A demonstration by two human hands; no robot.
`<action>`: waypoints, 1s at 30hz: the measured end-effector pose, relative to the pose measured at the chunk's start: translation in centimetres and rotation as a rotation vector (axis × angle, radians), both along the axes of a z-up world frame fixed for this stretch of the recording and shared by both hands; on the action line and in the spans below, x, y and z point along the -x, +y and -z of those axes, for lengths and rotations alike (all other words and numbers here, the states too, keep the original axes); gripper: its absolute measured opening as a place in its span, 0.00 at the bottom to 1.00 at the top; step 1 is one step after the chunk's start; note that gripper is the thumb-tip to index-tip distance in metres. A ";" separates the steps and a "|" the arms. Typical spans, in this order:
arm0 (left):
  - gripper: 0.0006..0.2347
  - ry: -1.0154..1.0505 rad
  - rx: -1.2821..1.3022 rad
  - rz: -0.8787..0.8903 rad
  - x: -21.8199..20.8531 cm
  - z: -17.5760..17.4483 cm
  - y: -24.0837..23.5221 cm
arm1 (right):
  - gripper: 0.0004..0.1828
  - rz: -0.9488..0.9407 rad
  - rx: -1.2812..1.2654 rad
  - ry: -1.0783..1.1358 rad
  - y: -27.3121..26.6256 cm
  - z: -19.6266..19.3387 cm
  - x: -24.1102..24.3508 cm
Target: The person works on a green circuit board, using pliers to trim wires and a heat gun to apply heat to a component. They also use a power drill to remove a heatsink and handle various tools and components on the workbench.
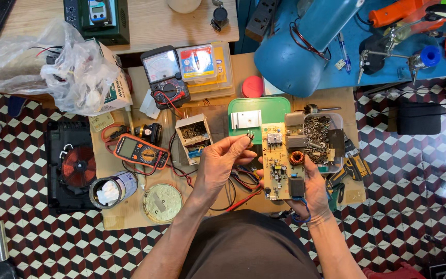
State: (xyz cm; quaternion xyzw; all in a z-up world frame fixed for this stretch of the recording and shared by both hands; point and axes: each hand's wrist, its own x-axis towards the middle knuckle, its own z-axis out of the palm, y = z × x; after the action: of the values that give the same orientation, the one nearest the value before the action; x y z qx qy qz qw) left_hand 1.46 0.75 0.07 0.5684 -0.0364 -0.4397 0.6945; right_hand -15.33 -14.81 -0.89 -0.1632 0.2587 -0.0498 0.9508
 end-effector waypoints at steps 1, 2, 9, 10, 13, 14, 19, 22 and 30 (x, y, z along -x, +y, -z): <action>0.16 -0.084 -0.048 0.005 -0.3 0.0 -0.2 | 0.38 -0.006 -0.006 -0.009 -0.2 0.0 -0.1; 0.15 -0.082 -0.036 -0.003 -0.6 0.0 -0.5 | 0.38 -0.012 -0.012 -0.019 -0.4 0.1 -0.2; 0.12 -0.063 -0.019 -0.034 -2.3 -0.3 -1.3 | 0.37 -0.071 0.045 -0.001 -1.3 0.6 -0.7; 0.12 -0.070 -0.015 -0.028 -2.4 -0.3 -1.4 | 0.37 -0.070 0.018 -0.013 -1.5 0.7 -0.7; 0.12 -0.104 -0.005 0.004 -2.6 -0.1 -1.5 | 0.37 -0.067 -0.032 -0.046 -1.5 0.9 -0.8; 0.12 -0.100 -0.005 0.003 -2.6 0.0 -1.5 | 0.37 -0.064 -0.028 -0.057 -1.5 1.0 -0.8; 0.12 -0.096 0.048 0.009 -2.4 0.4 -2.1 | 0.37 -0.057 -0.003 -0.051 -1.6 1.0 -0.8; 0.11 -0.057 0.127 0.017 -2.4 0.3 -2.3 | 0.38 -0.056 0.019 -0.089 -1.9 0.9 -0.7; 0.13 -0.139 0.032 0.043 -1.9 -2.0 -2.2 | 0.37 -0.075 0.095 0.007 -2.0 0.8 -0.6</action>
State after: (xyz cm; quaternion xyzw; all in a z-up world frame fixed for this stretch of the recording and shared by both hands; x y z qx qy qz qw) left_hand 3.40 -1.40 2.09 0.5856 -0.1035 -0.4133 0.6896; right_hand -14.68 -16.80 -1.65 -0.2177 0.2529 -0.0258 0.9423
